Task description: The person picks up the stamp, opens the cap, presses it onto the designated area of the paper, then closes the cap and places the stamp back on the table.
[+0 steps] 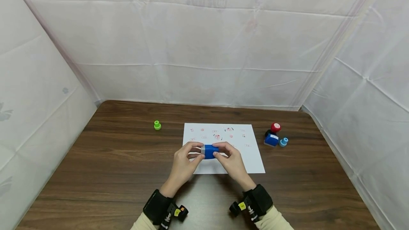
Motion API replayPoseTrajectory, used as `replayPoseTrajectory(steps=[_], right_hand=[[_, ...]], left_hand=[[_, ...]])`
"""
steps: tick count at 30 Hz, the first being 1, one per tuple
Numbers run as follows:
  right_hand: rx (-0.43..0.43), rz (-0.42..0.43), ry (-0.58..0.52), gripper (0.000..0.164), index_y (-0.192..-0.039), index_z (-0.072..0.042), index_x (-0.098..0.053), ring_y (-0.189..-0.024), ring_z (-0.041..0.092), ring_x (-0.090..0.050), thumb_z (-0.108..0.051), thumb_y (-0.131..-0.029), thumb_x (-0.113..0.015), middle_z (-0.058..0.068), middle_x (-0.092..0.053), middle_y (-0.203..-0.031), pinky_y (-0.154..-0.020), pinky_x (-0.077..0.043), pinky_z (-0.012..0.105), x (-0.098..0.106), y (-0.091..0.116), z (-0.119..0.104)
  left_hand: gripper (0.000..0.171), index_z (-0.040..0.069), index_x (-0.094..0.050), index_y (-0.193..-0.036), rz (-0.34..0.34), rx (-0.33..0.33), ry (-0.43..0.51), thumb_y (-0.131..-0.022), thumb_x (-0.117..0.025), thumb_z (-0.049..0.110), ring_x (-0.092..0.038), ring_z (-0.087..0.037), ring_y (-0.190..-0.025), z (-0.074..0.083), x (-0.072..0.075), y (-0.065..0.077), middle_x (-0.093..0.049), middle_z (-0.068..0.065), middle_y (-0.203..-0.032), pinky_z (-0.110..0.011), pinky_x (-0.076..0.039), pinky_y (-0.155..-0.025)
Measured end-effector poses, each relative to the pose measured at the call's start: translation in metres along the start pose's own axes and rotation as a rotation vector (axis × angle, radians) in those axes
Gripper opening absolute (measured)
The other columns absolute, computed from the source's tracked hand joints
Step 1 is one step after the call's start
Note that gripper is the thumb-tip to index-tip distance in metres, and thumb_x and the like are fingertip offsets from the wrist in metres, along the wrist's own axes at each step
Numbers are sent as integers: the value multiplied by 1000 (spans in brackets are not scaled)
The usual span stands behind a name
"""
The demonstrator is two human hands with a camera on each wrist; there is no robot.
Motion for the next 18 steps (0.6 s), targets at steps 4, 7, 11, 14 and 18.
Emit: replayPoseTrajectory(steps=[4, 7, 11, 14, 18], right_hand=[[20, 0, 3, 22, -108, -11, -63, -97, 20, -62, -10, -86, -64, 6, -62, -109, -82, -53, 30, 0, -1, 5], [12, -10, -6, 22, -109, -9, -63, -98, 23, -61, -9, -87, -62, 9, -61, -111, -83, -53, 31, 2, -1, 3], [-8, 31, 15, 22, -109, -4, -62, -98, 26, -59, -3, -87, -60, 13, -60, -112, -84, -53, 33, 11, 1, -13], [-41, 67, 45, 23, -110, -2, -61, -99, 27, -59, -2, -87, -60, 15, -59, -114, -86, -52, 35, 20, 2, -25], [-70, 72, 59, 24, -112, -5, -61, -101, 27, -58, -7, -88, -61, 12, -59, -118, -88, -51, 35, 28, -2, -17]], left_hand=[[30, 7, -64, -102, 7, 8, 9, -75, -72, -2, -66, -20, -85, 3, 0, 0, -65, -8, -99, -32, -56, -71], [29, 1, -63, -102, -3, 5, 4, -75, -70, -6, -66, -25, -85, 14, 4, 0, -64, -14, -99, -34, -56, -72], [30, -3, -61, -101, 43, -5, -7, -73, -68, -13, -66, -29, -85, 27, 17, -1, -64, -18, -98, -33, -56, -72], [31, -3, -62, -100, 95, 3, -25, -72, -69, -14, -66, -28, -84, 27, 28, -3, -64, -17, -98, -33, -57, -71], [31, -2, -62, -101, 102, 20, -49, -72, -70, -11, -66, -29, -85, 25, 37, -4, -64, -17, -99, -35, -56, -71]])
Point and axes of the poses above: each hand's wrist, its own y-axis away from the middle knuckle, its own x-axis out of the back of the hand, z = x × y, the point moved 1 cm from there along -y, towards the middle knuckle
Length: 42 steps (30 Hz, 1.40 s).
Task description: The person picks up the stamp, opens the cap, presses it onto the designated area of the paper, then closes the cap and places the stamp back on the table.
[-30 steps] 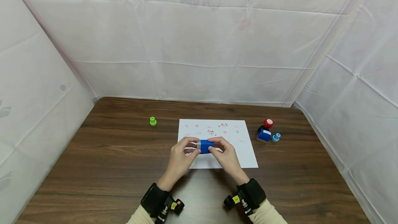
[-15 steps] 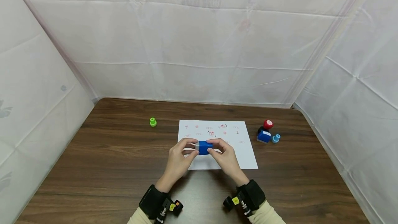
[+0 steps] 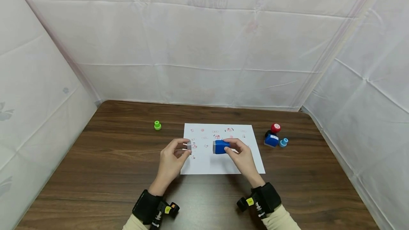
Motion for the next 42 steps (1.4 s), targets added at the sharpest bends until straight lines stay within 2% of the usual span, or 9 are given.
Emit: replayPoseTrajectory(steps=[5, 8, 15, 21, 27, 31, 37, 42], right_hand=[[33, 29, 48, 23, -109, -15, -64, -97, 22, -61, -12, -86, -65, 5, -61, -116, -85, -53, 32, -1, -10, 25], [70, 41, 119, 23, -107, -17, -66, -95, 21, -62, -11, -84, -66, 4, -63, -114, -82, -54, 32, -3, -13, 27], [195, 17, 236, 27, -105, -19, -68, -93, 19, -64, -5, -81, -68, 3, -65, -106, -75, -56, 28, -8, -19, 26], [292, -37, 352, 26, -103, -15, -68, -92, 15, -63, -3, -80, -69, 2, -65, -102, -70, -55, 20, -13, -25, 23], [421, -90, 541, 22, -100, -14, -68, -88, 11, -63, -5, -80, -70, 1, -66, -99, -70, -54, 20, -18, -29, 20], [486, -122, 659, 21, -99, -16, -68, -86, 9, -63, -7, -81, -69, -1, -65, -97, -70, -54, 23, -23, -30, 18], [537, -167, 745, 21, -98, -16, -70, -86, 11, -62, -6, -80, -69, -2, -65, -92, -72, -54, 27, -29, -33, 13], [559, -221, 817, 19, -96, -16, -71, -87, 12, -61, -6, -80, -69, -2, -65, -92, -73, -54, 26, -36, -35, 12]], left_hand=[[33, 1, -63, -103, 4, 6, 1, -72, -72, -8, -65, -29, -85, -20, -1, -1, -64, -16, -99, -38, -56, -72], [34, 7, -64, -103, 12, 4, 2, -72, -74, -5, -65, -23, -85, -34, -2, -1, -65, -11, -99, -35, -56, -71], [34, 11, -64, -103, 18, -29, -10, -73, -74, -2, -65, -15, -83, -39, 1, 1, -65, -3, -97, -24, -56, -71], [35, 11, -63, -104, 19, -41, -30, -73, -74, -2, -65, -15, -83, -41, 3, 1, -65, -3, -97, -23, -56, -70], [35, 9, -64, -103, 30, -15, -41, -72, -75, -3, -65, -16, -82, -40, 3, 2, -65, -5, -96, -27, -56, -70], [35, 4, -64, -102, 46, -8, -47, -71, -74, -8, -65, -22, -81, -34, 3, 2, -65, -10, -94, -34, -57, -69], [32, -3, -62, -100, 46, -29, -58, -71, -71, -11, -65, -26, -80, -9, 8, 2, -64, -15, -92, -37, -56, -69], [32, -3, -62, -100, 40, -34, -51, -71, -71, -12, -65, -26, -80, -6, 10, 1, -64, -16, -92, -36, -56, -68]])
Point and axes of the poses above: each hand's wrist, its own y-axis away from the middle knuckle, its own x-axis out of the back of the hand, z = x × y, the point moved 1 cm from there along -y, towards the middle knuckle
